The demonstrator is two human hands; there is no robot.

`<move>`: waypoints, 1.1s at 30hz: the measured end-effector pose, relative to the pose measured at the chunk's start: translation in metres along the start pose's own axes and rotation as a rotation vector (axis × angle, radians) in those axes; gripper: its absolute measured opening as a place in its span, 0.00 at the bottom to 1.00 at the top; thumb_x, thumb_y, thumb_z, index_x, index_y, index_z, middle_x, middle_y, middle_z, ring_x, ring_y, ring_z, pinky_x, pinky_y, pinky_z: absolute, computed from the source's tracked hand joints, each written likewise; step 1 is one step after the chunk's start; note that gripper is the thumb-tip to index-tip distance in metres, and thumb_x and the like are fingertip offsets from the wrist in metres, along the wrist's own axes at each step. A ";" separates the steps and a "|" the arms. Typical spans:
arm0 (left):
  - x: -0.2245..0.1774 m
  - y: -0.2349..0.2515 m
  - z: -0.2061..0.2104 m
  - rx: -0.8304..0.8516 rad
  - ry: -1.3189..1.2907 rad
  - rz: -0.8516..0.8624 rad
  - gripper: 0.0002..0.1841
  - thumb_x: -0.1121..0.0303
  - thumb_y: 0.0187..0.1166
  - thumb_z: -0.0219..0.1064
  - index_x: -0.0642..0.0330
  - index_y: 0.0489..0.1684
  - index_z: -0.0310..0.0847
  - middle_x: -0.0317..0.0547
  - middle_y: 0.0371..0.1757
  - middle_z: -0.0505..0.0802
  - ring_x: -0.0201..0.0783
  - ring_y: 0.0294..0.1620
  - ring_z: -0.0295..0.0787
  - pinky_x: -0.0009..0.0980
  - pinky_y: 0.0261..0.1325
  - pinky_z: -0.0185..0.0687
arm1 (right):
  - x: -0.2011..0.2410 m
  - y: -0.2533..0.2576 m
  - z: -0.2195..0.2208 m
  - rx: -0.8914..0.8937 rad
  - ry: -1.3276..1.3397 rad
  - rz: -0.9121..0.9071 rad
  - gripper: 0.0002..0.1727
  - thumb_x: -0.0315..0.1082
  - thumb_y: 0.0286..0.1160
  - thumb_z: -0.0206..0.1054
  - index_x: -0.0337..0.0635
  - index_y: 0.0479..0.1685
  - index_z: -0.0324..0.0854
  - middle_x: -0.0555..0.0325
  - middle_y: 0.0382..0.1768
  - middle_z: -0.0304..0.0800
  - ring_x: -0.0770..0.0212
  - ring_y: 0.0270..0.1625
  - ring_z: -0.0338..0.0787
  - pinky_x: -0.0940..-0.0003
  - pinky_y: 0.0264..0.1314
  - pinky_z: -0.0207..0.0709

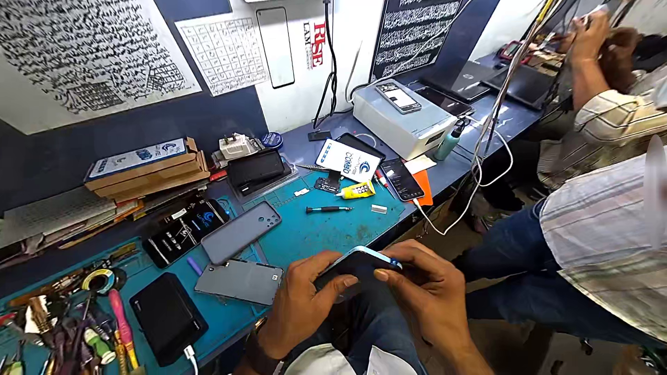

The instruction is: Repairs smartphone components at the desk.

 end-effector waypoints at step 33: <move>-0.009 -0.015 0.030 -0.162 -0.181 0.120 0.10 0.66 0.84 0.67 0.64 0.48 0.89 0.39 0.38 0.94 0.25 0.36 0.90 0.23 0.41 0.89 | 0.012 -0.008 -0.006 0.122 -0.169 0.014 0.08 0.36 0.68 0.79 0.50 0.44 0.93 0.64 0.41 0.92 0.64 0.40 0.92 0.70 0.41 0.92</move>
Point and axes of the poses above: each hand's wrist, its own y-axis towards the middle knuckle, its own z-axis out of the palm, x = y × z, the point moved 1 cm from there along y, towards the middle knuckle
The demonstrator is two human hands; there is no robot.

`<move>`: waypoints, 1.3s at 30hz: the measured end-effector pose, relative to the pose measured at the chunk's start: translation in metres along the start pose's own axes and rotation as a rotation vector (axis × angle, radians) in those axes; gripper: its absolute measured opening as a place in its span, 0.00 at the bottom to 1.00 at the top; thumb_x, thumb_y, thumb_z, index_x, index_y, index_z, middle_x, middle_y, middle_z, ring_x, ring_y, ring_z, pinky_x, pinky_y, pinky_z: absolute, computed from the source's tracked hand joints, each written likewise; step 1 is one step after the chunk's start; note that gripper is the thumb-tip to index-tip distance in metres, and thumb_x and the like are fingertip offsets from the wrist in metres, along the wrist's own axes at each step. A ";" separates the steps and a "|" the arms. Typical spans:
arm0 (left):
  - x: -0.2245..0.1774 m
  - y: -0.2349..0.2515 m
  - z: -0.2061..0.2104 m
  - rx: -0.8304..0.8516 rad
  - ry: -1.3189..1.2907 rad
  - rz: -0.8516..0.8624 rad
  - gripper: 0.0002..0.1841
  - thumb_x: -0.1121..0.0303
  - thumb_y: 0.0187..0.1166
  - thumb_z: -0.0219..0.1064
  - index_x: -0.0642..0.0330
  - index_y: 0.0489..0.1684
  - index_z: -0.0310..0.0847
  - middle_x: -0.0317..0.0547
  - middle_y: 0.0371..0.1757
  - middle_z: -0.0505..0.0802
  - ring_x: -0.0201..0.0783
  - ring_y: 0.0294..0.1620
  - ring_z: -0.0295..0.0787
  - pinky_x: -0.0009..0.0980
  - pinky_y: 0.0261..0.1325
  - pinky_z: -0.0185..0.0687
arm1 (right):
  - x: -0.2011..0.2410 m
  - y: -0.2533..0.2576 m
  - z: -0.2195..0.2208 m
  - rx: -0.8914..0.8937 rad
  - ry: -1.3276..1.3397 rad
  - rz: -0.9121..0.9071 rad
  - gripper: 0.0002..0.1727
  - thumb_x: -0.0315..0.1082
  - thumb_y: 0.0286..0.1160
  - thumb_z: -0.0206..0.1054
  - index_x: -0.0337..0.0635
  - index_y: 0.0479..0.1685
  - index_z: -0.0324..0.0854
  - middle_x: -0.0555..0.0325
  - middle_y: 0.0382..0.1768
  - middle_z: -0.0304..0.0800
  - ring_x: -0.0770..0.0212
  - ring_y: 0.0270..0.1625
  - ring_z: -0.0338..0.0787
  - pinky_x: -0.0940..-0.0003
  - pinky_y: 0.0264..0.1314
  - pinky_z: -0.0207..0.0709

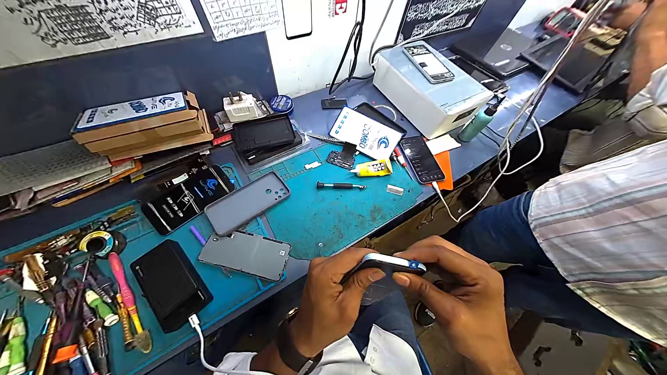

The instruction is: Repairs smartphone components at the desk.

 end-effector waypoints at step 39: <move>0.018 -0.029 -0.016 0.032 -0.366 -0.196 0.11 0.69 0.74 0.77 0.62 0.50 0.90 0.50 0.44 0.97 0.39 0.45 0.96 0.33 0.52 0.94 | -0.017 -0.045 -0.013 0.024 -0.092 0.042 0.09 0.44 0.68 0.81 0.53 0.41 0.95 0.71 0.35 0.95 0.74 0.36 0.92 0.79 0.37 0.87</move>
Point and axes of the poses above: each hand's wrist, its own y-axis towards the middle knuckle, its own z-axis out of the palm, x = y × z, the point moved 1 cm from there along y, towards the middle knuckle
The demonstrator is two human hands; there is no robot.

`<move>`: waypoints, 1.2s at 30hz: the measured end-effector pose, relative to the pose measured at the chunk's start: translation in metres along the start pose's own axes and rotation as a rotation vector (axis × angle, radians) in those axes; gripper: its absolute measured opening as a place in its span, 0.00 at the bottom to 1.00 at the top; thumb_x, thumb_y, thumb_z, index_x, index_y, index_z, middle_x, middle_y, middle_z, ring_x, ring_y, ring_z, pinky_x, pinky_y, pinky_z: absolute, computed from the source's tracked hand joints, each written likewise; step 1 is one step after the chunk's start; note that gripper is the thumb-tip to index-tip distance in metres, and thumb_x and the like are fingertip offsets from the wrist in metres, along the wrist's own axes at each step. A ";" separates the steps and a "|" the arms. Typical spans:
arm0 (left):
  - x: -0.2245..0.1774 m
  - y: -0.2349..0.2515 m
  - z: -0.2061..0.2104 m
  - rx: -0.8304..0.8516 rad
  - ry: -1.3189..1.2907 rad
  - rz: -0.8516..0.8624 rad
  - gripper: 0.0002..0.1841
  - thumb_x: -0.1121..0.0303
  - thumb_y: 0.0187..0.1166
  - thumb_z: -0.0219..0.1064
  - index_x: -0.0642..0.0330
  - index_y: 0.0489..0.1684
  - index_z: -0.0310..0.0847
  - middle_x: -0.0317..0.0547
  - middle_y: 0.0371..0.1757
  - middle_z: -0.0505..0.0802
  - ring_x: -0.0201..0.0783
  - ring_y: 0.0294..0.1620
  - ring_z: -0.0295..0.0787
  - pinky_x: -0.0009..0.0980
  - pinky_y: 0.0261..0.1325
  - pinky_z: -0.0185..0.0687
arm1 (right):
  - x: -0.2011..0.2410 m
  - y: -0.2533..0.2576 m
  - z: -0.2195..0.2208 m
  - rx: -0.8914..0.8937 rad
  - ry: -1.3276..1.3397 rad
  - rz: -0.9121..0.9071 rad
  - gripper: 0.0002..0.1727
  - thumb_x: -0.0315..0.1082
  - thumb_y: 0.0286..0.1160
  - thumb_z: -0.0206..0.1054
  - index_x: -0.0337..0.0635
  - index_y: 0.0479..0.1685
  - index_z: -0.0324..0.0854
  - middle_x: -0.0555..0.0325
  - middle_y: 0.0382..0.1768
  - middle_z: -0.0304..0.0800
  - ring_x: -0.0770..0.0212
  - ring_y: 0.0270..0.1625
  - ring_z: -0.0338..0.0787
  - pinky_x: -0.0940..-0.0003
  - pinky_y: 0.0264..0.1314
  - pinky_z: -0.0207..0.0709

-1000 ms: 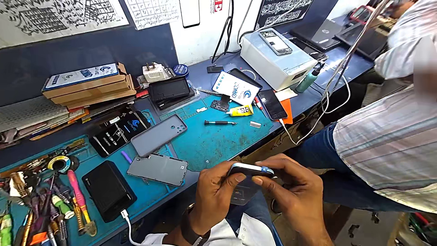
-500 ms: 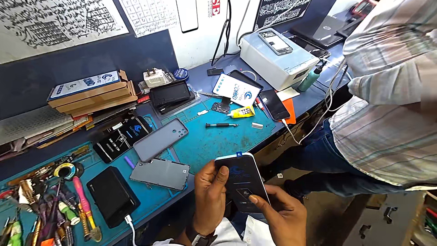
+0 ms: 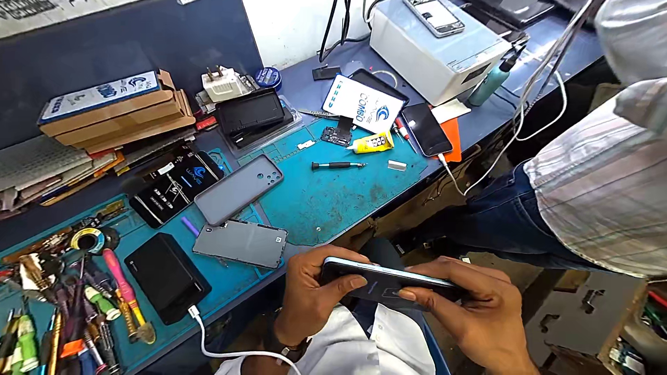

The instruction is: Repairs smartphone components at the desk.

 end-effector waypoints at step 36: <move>0.021 -0.024 0.000 0.042 -0.062 -0.300 0.12 0.79 0.70 0.75 0.72 0.48 0.84 0.47 0.42 0.95 0.32 0.42 0.93 0.31 0.49 0.91 | -0.019 -0.029 -0.002 -0.080 0.409 0.334 0.16 0.17 0.63 0.76 0.48 0.46 0.92 0.67 0.38 0.99 0.68 0.37 0.97 0.70 0.42 0.93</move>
Point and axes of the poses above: each hand's wrist, its own y-axis towards the middle knuckle, its own z-axis out of the palm, x = y × z, the point moved 1 cm from there along y, towards the middle knuckle
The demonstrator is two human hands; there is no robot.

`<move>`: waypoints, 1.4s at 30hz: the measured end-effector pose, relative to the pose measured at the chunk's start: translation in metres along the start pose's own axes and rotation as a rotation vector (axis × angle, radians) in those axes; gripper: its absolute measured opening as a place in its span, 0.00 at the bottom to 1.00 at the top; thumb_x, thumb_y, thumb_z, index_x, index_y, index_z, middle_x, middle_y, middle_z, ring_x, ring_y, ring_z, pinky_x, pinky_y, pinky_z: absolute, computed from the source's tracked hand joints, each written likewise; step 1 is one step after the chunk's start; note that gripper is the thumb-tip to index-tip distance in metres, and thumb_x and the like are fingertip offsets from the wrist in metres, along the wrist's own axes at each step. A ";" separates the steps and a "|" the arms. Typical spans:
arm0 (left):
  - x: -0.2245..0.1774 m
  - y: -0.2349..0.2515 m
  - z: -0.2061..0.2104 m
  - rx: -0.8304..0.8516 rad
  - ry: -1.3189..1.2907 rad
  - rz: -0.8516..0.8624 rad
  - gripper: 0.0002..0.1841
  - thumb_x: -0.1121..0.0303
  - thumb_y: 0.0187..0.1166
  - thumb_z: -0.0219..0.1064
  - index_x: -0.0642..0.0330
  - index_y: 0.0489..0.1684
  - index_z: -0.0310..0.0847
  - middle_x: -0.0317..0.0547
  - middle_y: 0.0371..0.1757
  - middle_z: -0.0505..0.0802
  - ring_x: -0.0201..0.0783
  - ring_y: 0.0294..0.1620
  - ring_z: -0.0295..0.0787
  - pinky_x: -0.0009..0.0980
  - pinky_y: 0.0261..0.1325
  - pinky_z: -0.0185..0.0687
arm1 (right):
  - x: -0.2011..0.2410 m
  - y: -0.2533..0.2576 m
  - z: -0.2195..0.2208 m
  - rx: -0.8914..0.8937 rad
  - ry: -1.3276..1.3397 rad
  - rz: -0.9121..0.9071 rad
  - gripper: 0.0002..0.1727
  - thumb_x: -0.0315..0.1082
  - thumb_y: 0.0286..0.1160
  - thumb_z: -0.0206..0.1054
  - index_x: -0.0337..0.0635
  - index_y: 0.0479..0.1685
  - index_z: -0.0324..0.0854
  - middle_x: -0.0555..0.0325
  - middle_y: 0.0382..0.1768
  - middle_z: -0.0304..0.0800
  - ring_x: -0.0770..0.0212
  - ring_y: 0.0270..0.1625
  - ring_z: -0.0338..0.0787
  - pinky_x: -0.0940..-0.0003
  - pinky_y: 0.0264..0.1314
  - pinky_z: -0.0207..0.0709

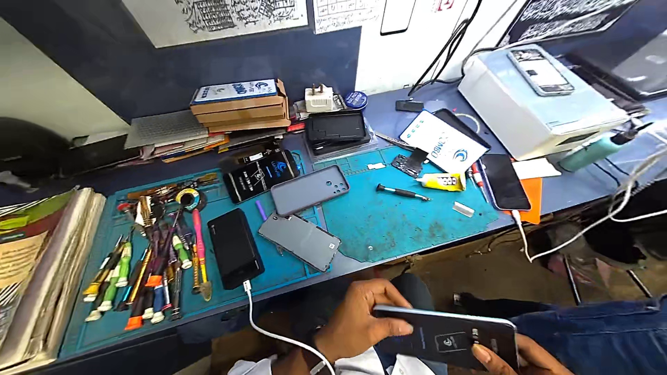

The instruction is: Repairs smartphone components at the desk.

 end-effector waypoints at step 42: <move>0.039 -0.001 0.053 0.482 0.037 -0.019 0.09 0.73 0.82 0.65 0.57 0.54 0.85 0.28 0.49 0.96 0.28 0.53 0.93 0.32 0.64 0.88 | -0.011 -0.094 0.028 -0.391 -0.237 0.049 0.13 0.31 0.71 0.77 0.29 0.45 0.89 0.50 0.34 0.93 0.63 0.36 0.91 0.65 0.45 0.85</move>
Point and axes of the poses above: each hand's wrist, its own y-axis towards the middle knuckle, its own z-axis out of the palm, x = y × z, the point moved 1 cm from there along y, towards the middle knuckle
